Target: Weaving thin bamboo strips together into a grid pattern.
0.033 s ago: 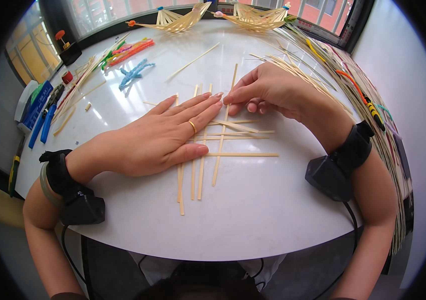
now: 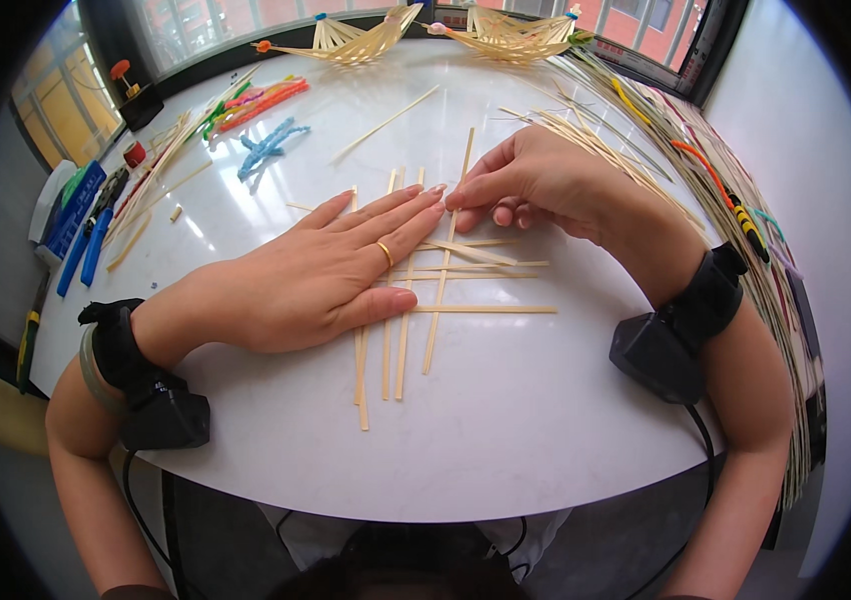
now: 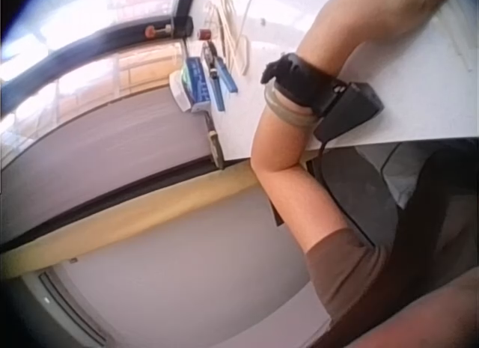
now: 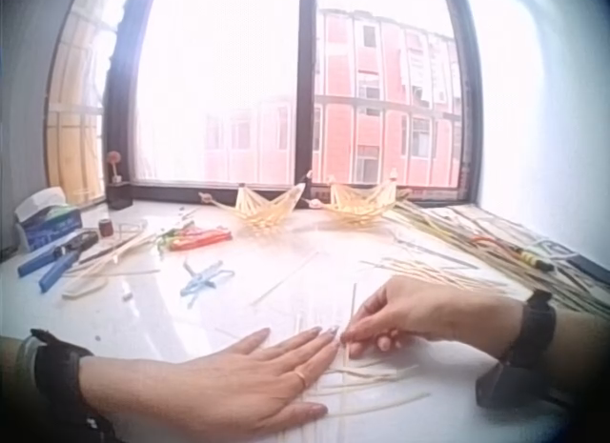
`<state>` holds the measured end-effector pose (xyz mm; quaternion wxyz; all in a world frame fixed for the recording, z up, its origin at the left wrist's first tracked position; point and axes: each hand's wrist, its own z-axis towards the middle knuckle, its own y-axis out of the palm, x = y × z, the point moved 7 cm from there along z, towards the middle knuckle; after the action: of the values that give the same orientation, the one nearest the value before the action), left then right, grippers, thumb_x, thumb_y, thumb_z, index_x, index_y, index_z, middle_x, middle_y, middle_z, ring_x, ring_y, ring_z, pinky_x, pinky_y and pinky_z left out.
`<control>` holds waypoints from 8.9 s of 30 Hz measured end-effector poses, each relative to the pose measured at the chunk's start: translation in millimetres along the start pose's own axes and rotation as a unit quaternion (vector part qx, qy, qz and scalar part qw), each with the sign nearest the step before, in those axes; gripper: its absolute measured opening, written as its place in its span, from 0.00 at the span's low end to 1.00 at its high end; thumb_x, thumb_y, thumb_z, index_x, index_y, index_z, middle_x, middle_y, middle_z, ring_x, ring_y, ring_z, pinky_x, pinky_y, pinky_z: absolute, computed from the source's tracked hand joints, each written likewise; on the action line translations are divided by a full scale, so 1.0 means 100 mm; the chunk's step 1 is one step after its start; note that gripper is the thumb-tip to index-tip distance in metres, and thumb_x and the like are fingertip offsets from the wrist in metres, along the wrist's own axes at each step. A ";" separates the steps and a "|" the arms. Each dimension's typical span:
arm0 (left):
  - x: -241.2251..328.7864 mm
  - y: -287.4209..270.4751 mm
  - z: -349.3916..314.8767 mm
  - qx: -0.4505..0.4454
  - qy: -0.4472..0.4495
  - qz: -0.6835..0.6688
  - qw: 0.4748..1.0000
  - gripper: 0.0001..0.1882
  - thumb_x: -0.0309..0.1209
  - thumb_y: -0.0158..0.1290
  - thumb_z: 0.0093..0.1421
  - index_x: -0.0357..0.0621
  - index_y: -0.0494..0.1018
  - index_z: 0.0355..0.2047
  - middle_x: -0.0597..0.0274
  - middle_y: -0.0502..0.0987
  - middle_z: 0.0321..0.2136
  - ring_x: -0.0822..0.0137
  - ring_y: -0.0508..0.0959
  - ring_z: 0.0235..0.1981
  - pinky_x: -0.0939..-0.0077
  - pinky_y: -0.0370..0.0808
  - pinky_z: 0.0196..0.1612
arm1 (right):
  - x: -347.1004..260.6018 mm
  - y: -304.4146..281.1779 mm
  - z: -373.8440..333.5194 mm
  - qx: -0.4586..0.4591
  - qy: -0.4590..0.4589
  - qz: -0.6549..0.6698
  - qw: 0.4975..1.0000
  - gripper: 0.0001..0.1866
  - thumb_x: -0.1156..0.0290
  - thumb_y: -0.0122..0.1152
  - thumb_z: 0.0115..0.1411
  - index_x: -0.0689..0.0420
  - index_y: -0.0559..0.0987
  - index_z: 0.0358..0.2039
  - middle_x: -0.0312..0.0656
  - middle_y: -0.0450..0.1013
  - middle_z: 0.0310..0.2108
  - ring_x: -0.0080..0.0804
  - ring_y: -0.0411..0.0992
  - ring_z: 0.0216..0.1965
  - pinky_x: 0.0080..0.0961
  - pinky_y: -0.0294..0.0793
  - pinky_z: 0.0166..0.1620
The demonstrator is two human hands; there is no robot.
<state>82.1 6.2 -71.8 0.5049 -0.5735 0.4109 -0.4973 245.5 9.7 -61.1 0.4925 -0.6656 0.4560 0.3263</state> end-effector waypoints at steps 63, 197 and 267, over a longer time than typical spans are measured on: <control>-0.07 -0.01 -0.01 -0.008 -0.037 0.014 0.999 0.42 0.56 0.29 0.67 0.28 0.39 0.64 0.37 0.41 0.66 0.51 0.41 0.68 0.57 0.41 0.68 | -0.35 0.12 -0.35 0.058 -0.249 -0.348 0.902 0.15 0.77 0.66 0.50 0.60 0.80 0.41 0.41 0.76 0.36 0.30 0.74 0.36 0.24 0.75 0.40; -0.19 -0.09 0.01 0.037 -0.018 -0.161 0.986 0.42 0.52 0.32 0.67 0.21 0.41 0.62 0.31 0.45 0.63 0.48 0.43 0.68 0.58 0.43 0.68 | -0.35 0.45 -0.58 -0.002 -0.268 -0.472 0.840 0.56 0.49 0.69 0.48 0.64 0.47 0.65 0.57 0.50 0.64 0.49 0.47 0.67 0.41 0.42 0.67; -0.28 -0.03 -0.08 -0.093 -0.030 -0.003 0.995 0.41 0.53 0.30 0.67 0.27 0.35 0.65 0.40 0.37 0.67 0.53 0.36 0.69 0.49 0.39 0.67 | -0.38 1.03 -1.27 -0.266 -0.295 -0.589 0.704 0.40 0.44 0.49 0.58 0.54 0.56 0.65 0.46 0.52 0.66 0.42 0.51 0.67 0.44 0.49 0.65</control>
<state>69.9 32.6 -73.1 0.4598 -0.6338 0.4381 -0.4415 133.7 -110.9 -25.7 0.4963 -0.7717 -0.3032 0.2574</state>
